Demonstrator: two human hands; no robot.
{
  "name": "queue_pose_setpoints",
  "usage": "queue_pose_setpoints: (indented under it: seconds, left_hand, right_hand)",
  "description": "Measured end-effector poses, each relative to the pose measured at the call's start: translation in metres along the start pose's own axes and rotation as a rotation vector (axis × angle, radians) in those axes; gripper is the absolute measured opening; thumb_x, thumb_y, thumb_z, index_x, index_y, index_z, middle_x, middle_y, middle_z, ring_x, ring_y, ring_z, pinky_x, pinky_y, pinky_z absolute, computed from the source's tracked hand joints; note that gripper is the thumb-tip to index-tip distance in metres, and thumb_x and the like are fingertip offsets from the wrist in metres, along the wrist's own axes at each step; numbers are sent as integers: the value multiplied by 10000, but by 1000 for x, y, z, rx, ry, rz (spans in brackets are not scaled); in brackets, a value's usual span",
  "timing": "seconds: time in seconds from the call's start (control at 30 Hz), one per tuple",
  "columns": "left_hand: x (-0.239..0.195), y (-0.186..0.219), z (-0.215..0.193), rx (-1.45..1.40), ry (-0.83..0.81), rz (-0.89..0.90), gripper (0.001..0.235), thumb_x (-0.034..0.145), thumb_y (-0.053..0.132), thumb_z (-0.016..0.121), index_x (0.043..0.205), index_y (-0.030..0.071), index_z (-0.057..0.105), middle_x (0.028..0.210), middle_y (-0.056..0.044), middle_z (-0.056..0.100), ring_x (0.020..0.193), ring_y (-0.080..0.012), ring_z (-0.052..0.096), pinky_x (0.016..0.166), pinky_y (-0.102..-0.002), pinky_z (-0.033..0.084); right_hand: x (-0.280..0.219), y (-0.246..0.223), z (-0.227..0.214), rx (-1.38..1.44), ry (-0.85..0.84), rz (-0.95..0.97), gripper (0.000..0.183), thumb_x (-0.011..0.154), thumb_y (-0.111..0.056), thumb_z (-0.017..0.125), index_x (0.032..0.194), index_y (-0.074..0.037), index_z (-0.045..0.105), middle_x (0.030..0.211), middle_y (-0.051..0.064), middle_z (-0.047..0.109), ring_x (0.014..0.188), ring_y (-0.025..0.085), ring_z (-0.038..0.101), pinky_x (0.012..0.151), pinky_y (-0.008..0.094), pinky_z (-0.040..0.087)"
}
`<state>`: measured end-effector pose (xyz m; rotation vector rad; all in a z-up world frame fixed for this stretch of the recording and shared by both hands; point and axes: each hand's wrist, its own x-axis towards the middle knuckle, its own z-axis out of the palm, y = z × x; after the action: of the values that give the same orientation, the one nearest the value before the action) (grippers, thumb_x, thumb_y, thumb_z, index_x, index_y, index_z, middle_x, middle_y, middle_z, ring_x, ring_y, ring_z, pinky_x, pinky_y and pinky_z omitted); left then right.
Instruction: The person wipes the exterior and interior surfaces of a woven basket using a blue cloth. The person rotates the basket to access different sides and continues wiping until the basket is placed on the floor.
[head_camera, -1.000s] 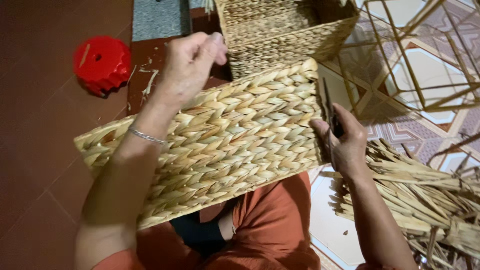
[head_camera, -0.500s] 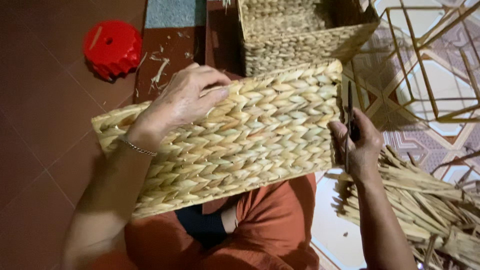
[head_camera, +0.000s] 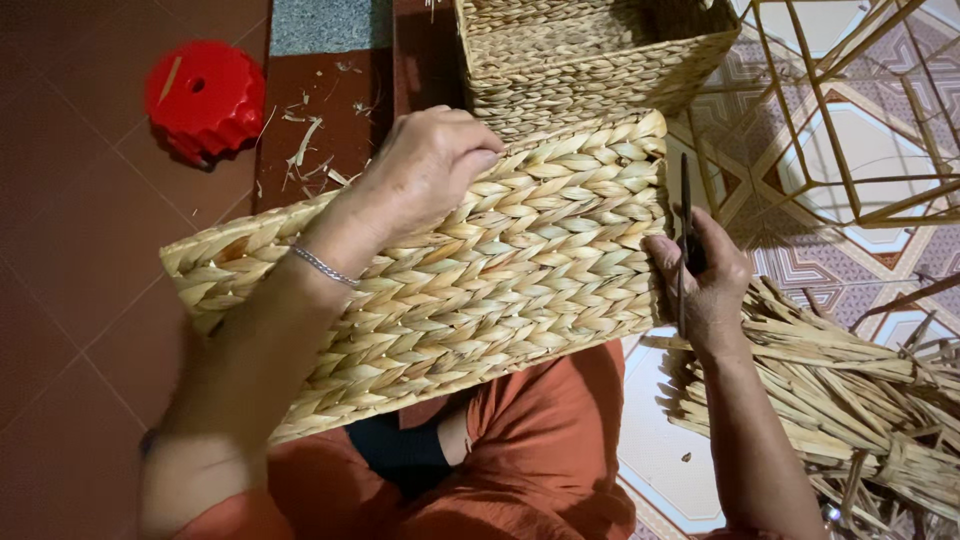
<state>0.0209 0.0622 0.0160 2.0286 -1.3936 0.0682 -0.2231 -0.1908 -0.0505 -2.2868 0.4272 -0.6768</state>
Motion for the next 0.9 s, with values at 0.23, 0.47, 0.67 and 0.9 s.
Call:
queue_pose_setpoints:
  seconds: [0.23,0.47,0.67,0.9]
  left_hand:
    - [8,9,-16,-110,-93,-302,68,927,128,732,930,68,763,883,-90,766,797,-184,748,712,-334,635]
    - [-10,13,-11,13,-42,-125,169,1033,131,623,1079,36,754,1053,-142,754,989,-266,722,912,-430,579]
    - [-66,18,-55,302,35,122,314,1099,158,643,1346,-36,623,1345,-221,674,1223,-349,662,1054,-483,553]
    - [-189,31,-120,610,172,-477,424,1031,173,620,1429,86,499,1509,-128,495,1308,-297,574,1094,-433,496]
  right_hand:
    - [1,-8,-2,72,-12,7,354,1017,-171,747,1293,36,667,969,120,743,830,152,700,727,296,573]
    - [-1,-11,-1,266,-50,172,328,1025,-175,714,1276,30,666,856,33,673,714,87,595,624,243,486]
    - [1,6,5,319,-37,222,363,1042,-171,692,1345,19,629,909,17,675,746,68,583,647,225,484]
    - [-3,30,9,243,-7,102,309,1101,-132,675,1368,21,642,979,55,711,854,89,656,740,238,547]
